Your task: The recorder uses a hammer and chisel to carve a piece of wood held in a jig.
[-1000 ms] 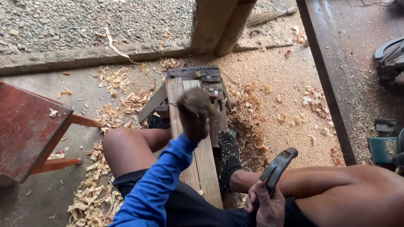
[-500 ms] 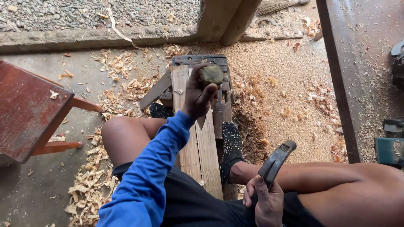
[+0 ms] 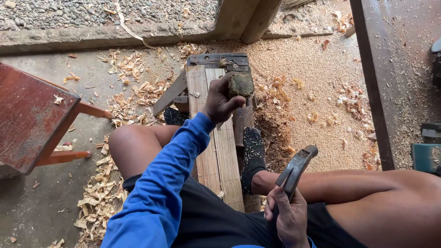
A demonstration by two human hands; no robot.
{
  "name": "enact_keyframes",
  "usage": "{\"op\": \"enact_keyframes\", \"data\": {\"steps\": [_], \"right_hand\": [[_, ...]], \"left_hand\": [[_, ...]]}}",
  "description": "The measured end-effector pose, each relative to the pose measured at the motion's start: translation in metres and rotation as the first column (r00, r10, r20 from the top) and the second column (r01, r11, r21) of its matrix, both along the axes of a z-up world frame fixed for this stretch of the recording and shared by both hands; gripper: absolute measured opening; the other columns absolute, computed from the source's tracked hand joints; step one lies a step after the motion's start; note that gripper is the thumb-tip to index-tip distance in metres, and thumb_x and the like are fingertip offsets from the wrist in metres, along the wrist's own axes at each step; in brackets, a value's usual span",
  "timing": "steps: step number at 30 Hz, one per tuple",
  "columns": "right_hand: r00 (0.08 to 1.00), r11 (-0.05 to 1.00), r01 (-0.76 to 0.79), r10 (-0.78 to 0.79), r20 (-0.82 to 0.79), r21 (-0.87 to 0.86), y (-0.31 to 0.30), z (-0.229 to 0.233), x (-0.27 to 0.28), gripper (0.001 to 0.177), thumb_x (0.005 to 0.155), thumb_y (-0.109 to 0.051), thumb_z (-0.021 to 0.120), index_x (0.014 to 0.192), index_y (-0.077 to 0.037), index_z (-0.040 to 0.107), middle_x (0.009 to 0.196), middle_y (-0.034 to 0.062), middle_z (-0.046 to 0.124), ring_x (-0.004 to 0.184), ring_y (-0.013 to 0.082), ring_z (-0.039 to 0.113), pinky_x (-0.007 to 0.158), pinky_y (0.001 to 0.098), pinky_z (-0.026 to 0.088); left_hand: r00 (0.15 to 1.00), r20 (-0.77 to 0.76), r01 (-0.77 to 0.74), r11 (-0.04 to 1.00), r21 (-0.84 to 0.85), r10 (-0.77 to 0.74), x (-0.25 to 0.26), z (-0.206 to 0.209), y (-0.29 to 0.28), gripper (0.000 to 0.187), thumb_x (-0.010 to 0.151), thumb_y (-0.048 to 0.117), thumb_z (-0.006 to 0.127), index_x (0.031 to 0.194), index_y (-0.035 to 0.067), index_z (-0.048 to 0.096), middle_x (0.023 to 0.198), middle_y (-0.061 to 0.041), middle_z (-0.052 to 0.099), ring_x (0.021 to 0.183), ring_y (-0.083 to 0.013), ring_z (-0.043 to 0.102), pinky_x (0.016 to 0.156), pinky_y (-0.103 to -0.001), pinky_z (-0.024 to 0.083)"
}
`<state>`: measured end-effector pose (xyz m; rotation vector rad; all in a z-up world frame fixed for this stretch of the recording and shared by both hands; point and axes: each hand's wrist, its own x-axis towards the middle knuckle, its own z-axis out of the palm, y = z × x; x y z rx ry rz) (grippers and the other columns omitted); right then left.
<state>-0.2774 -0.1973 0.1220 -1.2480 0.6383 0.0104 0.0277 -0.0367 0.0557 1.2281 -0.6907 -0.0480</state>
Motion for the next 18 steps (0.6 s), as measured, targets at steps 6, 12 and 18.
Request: {"op": "enact_keyframes", "data": {"steps": [6, 12, 18], "right_hand": [[1.0, 1.0, -0.029, 0.029, -0.012, 0.01, -0.001, -0.004, -0.001, 0.032, 0.098, -0.035, 0.061, 0.097, -0.004, 0.056, 0.067, 0.0071, 0.055, 0.049, 0.0144, 0.055, 0.047, 0.0281, 0.047], [0.999, 0.999, -0.052, 0.052, -0.004, -0.001, 0.002, 0.004, 0.003, 0.032, 0.098, -0.035, 0.06, 0.098, -0.003, 0.057, 0.067, 0.007, 0.055, 0.049, 0.0135, 0.054, 0.047, 0.0273, 0.047], [0.997, 0.997, -0.078, 0.078, 0.001, -0.016, 0.002, 0.003, 0.003, 0.033, 0.098, -0.037, 0.06, 0.098, -0.004, 0.057, 0.067, 0.0062, 0.056, 0.049, 0.0131, 0.055, 0.047, 0.0268, 0.048]], "left_hand": [[0.987, 0.127, -0.108, 0.992, 0.073, 0.098, -0.005, 0.0, 0.002, 0.066, 0.093, 0.057, 0.078, 0.124, 0.0, 0.063, 0.092, -0.003, 0.071, 0.081, -0.0096, 0.065, 0.079, -0.028, 0.056], [0.98, 0.17, -0.123, 0.987, 0.101, 0.105, -0.007, 0.0, 0.002, 0.07, 0.091, 0.056, 0.08, 0.128, 0.0, 0.061, 0.093, -0.005, 0.073, 0.086, -0.0104, 0.068, 0.081, -0.028, 0.058], [0.965, 0.257, -0.095, 0.982, 0.161, 0.051, -0.019, 0.039, -0.001, 0.056, 0.086, 0.044, 0.088, 0.114, 0.002, 0.064, 0.09, -0.007, 0.074, 0.081, -0.0165, 0.072, 0.077, -0.031, 0.059]]}}
